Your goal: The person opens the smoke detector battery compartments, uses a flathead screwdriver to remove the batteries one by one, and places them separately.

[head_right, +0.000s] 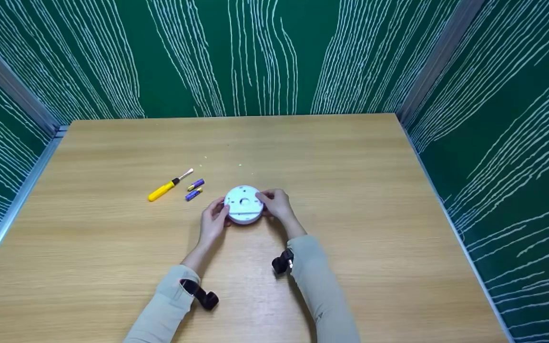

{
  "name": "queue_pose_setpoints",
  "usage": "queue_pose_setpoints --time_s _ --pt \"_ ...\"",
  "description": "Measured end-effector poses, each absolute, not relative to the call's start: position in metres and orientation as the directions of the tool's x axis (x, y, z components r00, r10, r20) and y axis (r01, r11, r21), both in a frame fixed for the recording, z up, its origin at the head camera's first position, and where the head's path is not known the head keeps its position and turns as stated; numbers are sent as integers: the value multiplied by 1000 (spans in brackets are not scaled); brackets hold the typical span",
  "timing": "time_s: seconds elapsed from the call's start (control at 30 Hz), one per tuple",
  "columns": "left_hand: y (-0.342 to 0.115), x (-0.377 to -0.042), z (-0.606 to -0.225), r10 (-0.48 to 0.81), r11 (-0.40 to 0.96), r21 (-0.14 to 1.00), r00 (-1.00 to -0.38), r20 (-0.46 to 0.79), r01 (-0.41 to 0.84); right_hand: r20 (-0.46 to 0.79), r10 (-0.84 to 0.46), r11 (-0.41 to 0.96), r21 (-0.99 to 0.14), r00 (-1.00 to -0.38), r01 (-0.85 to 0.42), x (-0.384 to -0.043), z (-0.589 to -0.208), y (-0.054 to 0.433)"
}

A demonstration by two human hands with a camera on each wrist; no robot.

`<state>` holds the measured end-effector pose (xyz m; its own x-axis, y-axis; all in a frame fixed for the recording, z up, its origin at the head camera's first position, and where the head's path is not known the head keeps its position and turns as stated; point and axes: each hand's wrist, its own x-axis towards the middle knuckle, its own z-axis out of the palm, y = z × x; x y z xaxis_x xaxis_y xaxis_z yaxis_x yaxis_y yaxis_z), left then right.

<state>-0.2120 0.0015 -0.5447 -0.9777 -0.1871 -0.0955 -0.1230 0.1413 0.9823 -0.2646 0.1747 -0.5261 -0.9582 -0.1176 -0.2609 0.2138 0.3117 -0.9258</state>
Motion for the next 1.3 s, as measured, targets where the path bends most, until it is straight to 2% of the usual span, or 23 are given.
queue_pose_setpoints --time_s 0.37,0.73,1.1,1.3 --pt "1 -212 -546 -181 127 984 -978 -102 -126 -319 -84 289 -915 -944 283 -266 -527 173" --pt "3 -213 -545 -211 225 970 -976 -45 -94 -501 -131 213 -857 -855 469 -268 -524 176" --pt "3 -212 -546 -291 208 975 -957 -13 -76 -516 -195 66 -855 -834 514 -265 -521 180" --pt "3 -213 -547 -314 182 979 -949 -32 -93 -527 -188 74 -849 -829 523 -264 -518 180"
